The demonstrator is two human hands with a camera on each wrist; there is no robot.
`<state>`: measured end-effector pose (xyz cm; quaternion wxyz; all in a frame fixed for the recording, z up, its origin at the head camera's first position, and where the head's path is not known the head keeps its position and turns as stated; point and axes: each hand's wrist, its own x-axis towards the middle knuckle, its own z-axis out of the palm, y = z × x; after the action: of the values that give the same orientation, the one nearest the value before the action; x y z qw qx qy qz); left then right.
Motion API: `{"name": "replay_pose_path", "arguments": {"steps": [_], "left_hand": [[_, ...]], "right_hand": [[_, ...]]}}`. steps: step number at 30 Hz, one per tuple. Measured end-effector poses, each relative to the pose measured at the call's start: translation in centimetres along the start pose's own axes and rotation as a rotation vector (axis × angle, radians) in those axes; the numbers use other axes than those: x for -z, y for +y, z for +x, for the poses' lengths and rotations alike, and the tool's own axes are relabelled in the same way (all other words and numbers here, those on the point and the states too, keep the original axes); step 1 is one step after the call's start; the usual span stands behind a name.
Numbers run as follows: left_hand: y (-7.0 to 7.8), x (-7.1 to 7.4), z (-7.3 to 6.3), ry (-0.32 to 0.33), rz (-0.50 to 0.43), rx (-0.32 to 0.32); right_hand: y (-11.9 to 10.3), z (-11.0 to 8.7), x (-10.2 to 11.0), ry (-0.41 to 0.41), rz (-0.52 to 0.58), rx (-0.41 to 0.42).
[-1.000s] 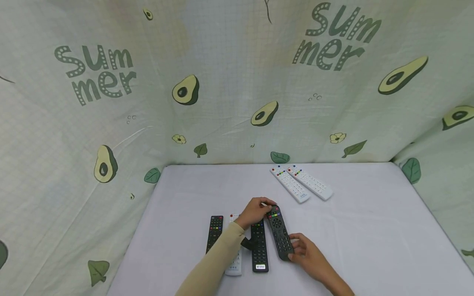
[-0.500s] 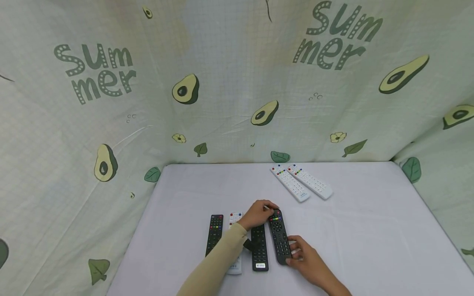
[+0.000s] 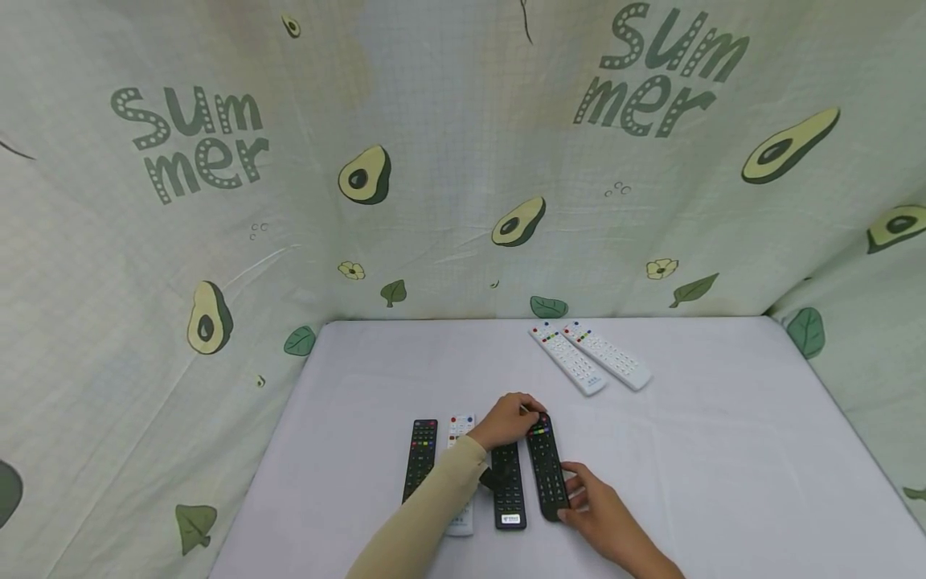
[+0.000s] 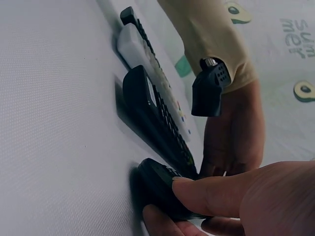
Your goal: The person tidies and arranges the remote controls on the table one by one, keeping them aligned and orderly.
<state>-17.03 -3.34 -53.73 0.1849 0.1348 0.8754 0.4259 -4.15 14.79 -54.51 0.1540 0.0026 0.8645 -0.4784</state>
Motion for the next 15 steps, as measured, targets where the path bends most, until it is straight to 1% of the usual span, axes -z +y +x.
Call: {"name": "replay_pose_path", "arguments": {"steps": [6, 10, 15], "left_hand": [[0.60, -0.44, -0.34, -0.041, 0.111, 0.004], [0.65, -0.79, -0.41, -0.047, 0.174, -0.026], [1.01, -0.91, -0.69, -0.042, 0.278, -0.067]], "right_hand": [[0.04, -0.15, 0.12, -0.026, 0.005, 0.004], [0.08, -0.37, 0.15, -0.033, 0.016, 0.017], [-0.09, -0.66, 0.04, -0.023, -0.006, 0.016]]}}
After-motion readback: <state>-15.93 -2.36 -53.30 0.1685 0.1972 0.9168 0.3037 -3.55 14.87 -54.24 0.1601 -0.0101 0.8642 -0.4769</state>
